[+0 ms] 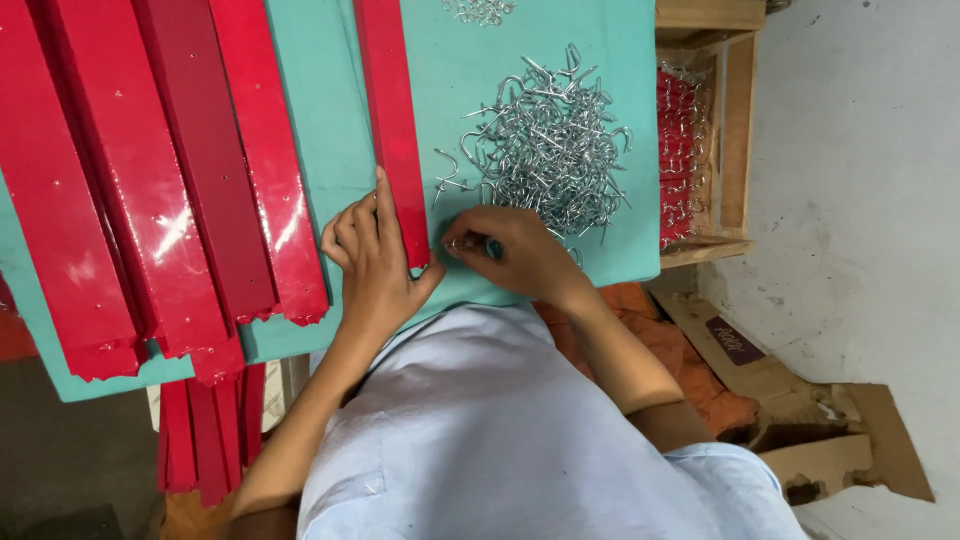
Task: Attaching metal hooks to red plastic strips and stacking the finished items in a wooden crate.
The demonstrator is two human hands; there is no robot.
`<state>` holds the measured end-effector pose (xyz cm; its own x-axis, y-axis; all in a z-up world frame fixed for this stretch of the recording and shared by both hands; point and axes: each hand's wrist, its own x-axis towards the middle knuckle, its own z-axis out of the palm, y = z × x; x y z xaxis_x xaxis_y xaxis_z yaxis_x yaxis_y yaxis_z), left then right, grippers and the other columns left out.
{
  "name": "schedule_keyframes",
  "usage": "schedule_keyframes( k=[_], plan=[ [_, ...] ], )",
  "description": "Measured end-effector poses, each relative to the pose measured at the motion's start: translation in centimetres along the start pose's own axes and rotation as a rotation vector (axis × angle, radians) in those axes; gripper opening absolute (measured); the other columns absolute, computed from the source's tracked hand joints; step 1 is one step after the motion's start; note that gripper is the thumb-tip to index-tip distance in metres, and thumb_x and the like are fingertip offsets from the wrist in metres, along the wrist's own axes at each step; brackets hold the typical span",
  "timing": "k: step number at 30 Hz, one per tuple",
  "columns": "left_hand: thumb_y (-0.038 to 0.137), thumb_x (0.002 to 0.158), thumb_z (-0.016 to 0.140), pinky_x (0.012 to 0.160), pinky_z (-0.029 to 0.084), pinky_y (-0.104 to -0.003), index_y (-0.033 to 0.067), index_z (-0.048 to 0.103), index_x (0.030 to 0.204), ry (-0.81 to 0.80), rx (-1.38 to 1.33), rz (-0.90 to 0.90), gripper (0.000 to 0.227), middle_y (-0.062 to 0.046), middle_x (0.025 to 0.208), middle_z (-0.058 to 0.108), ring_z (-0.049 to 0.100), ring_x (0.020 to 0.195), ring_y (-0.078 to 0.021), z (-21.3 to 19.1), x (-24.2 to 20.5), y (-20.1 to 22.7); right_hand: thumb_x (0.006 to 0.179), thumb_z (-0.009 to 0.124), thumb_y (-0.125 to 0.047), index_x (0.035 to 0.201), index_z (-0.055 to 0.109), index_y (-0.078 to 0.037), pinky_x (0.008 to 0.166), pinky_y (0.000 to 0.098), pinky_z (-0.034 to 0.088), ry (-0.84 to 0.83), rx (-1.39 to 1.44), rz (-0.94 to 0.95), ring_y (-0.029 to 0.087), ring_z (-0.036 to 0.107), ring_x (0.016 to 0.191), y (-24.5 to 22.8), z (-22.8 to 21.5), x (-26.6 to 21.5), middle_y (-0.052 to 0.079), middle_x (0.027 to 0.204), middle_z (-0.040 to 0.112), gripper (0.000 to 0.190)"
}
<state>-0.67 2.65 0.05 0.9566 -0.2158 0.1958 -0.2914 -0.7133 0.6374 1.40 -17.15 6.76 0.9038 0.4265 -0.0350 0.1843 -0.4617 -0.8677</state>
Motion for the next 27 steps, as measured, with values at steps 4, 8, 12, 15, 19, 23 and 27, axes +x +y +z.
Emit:
schedule_keyframes(
  k=[4, 8, 12, 15, 19, 23, 27],
  plan=[
    [0.018, 0.070, 0.080, 0.110, 0.011, -0.058, -0.0027, 0.016, 0.163, 0.006, 0.005, 0.009, 0.115, -0.017, 0.129, 0.043, 0.034, 0.123, -0.0371, 0.2, 0.0, -0.3, 0.090, 0.072, -0.001, 0.104, 0.076, -0.011, 0.075, 0.0359, 0.061, 0.058, 0.084, -0.004, 0.026, 0.075, 0.079, -0.3, 0.6, 0.1, 0.008, 0.082, 0.073, 0.018],
    [0.019, 0.069, 0.078, 0.110, 0.012, -0.058, -0.0031, 0.016, 0.163, 0.018, 0.013, 0.014, 0.115, -0.017, 0.129, 0.043, 0.034, 0.122, -0.0366, 0.2, 0.1, -0.4, 0.088, 0.071, 0.003, 0.104, 0.077, -0.013, 0.079, 0.0367, 0.061, 0.067, 0.129, 0.024, 0.025, 0.075, 0.081, 0.2, 1.4, 0.1, 0.008, 0.081, 0.073, 0.023],
    [0.019, 0.068, 0.078, 0.110, 0.012, -0.058, -0.0038, 0.016, 0.162, 0.022, 0.010, 0.020, 0.116, -0.017, 0.126, 0.043, 0.035, 0.120, -0.0371, 0.3, 0.1, -0.4, 0.088, 0.070, 0.005, 0.103, 0.077, -0.012, 0.080, 0.0367, 0.061, 0.101, 0.101, 0.025, 0.026, 0.077, 0.083, 0.4, 1.6, 0.3, 0.009, 0.082, 0.075, 0.024],
    [0.019, 0.068, 0.078, 0.110, 0.013, -0.058, -0.0041, 0.016, 0.162, 0.030, 0.028, 0.023, 0.115, -0.017, 0.125, 0.043, 0.035, 0.119, -0.0370, 0.3, 0.2, -0.3, 0.090, 0.072, 0.002, 0.102, 0.077, -0.014, 0.081, 0.0347, 0.061, 0.112, 0.088, 0.030, 0.024, 0.077, 0.083, 0.5, 1.6, 0.3, 0.006, 0.081, 0.077, 0.020],
    [0.018, 0.068, 0.078, 0.109, 0.013, -0.058, -0.0042, 0.016, 0.162, 0.032, 0.023, 0.025, 0.115, -0.017, 0.125, 0.043, 0.035, 0.119, -0.0370, 0.4, 0.1, -0.4, 0.090, 0.071, 0.003, 0.104, 0.077, -0.012, 0.082, 0.0373, 0.061, 0.129, 0.077, 0.030, 0.028, 0.078, 0.085, 0.5, 1.9, 0.1, 0.009, 0.084, 0.078, 0.021],
    [0.018, 0.067, 0.078, 0.110, 0.011, -0.059, -0.0044, 0.017, 0.162, 0.036, 0.035, 0.022, 0.115, -0.017, 0.125, 0.043, 0.035, 0.121, -0.0378, 0.5, 0.1, -0.4, 0.092, 0.071, 0.000, 0.104, 0.077, -0.012, 0.082, 0.0390, 0.062, 0.137, 0.045, 0.036, 0.029, 0.078, 0.086, 0.1, 1.9, 0.1, 0.011, 0.086, 0.078, 0.018],
    [0.018, 0.067, 0.079, 0.110, 0.005, -0.067, -0.0067, 0.017, 0.162, 0.023, 0.066, 0.015, 0.115, -0.018, 0.126, 0.044, 0.034, 0.129, -0.0408, 0.0, 0.3, -0.1, 0.090, 0.068, 0.004, 0.105, 0.076, -0.010, 0.083, 0.0433, 0.062, 0.115, 0.002, 0.020, 0.035, 0.077, 0.087, -0.3, 1.9, 0.2, 0.013, 0.087, 0.077, 0.022]
  ],
)
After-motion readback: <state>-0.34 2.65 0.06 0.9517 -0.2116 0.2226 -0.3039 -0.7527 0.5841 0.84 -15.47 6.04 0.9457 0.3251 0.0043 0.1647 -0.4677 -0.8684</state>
